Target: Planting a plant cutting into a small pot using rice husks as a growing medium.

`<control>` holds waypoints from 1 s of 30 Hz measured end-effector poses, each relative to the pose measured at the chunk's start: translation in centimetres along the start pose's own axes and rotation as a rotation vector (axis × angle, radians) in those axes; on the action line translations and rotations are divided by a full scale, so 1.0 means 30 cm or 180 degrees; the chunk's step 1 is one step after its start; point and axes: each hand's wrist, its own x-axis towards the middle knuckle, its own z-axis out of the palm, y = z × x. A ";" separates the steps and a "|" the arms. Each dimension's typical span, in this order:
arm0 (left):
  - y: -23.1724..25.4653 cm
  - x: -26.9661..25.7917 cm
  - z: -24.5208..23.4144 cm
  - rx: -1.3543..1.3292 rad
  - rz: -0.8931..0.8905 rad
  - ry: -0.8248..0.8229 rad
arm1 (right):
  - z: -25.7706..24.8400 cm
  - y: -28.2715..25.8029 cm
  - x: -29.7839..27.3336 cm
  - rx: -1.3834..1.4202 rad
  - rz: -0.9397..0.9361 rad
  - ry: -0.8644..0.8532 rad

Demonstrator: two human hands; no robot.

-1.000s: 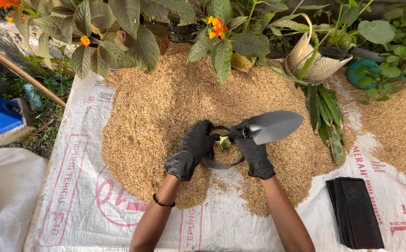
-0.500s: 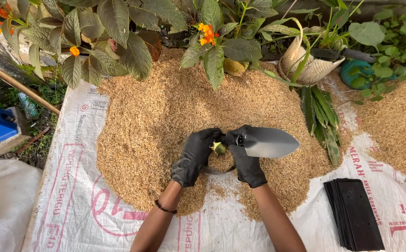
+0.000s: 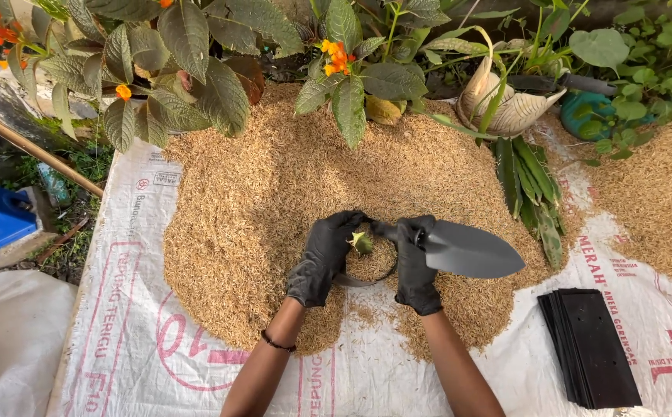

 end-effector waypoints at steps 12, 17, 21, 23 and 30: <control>0.149 -0.077 -0.077 -0.0186 -0.0254 -0.0068 | 0.028 -0.035 -0.028 0.1840 0.1582 -0.0683; 0.463 -0.229 -0.273 -0.0154 0.0382 -0.0688 | -0.015 -0.121 -0.019 0.2674 0.2147 -0.1291; 0.535 -0.274 -0.318 -0.0347 0.0521 -0.1118 | -0.006 -0.160 -0.021 0.3116 0.2409 -0.1588; 0.445 -0.234 -0.278 -0.0448 0.0658 -0.1089 | 0.003 -0.173 -0.027 0.3544 0.2690 -0.1887; 0.467 -0.214 -0.302 -0.2108 -0.0740 -0.1678 | -0.242 0.277 0.050 0.2156 0.1454 -0.1993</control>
